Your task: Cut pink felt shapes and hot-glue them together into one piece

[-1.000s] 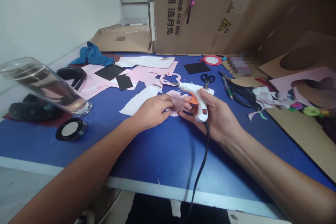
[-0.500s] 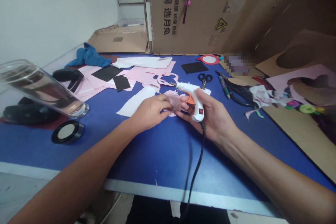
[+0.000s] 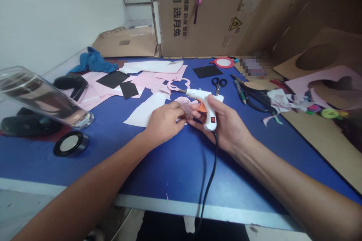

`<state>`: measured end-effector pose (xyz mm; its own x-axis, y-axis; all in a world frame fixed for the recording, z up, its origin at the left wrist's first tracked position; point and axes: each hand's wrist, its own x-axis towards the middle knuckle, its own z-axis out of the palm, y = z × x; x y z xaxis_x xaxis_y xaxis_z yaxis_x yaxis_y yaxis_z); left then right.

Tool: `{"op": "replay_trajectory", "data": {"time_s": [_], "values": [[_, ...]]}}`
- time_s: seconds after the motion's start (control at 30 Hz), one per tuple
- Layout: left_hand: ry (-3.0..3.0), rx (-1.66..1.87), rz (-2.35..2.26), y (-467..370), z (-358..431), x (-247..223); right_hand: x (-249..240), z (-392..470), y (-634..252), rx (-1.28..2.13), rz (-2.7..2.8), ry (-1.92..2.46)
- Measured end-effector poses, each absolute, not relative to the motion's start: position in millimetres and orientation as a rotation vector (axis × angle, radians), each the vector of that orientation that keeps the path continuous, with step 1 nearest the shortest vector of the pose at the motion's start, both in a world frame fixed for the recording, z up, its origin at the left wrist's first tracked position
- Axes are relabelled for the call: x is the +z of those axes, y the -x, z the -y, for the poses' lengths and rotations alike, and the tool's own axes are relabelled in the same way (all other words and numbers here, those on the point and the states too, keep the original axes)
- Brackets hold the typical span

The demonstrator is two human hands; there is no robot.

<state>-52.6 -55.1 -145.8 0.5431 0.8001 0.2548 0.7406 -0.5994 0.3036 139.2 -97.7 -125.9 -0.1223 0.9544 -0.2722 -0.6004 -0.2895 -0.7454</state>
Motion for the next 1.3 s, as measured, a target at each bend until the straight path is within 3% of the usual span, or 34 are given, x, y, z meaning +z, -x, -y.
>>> {"op": "replay_trajectory", "data": {"time_s": [0.53,1.3], "values": [[-2.478,0.605,-1.365,49.0,56.3,-141.5,-119.2,144.4,-175.2,1.187,1.174,1.4],[-2.486,0.636,-1.318,50.8,54.2,-143.7,-131.1,150.3,-161.5,1.152,1.336,1.484]]}}
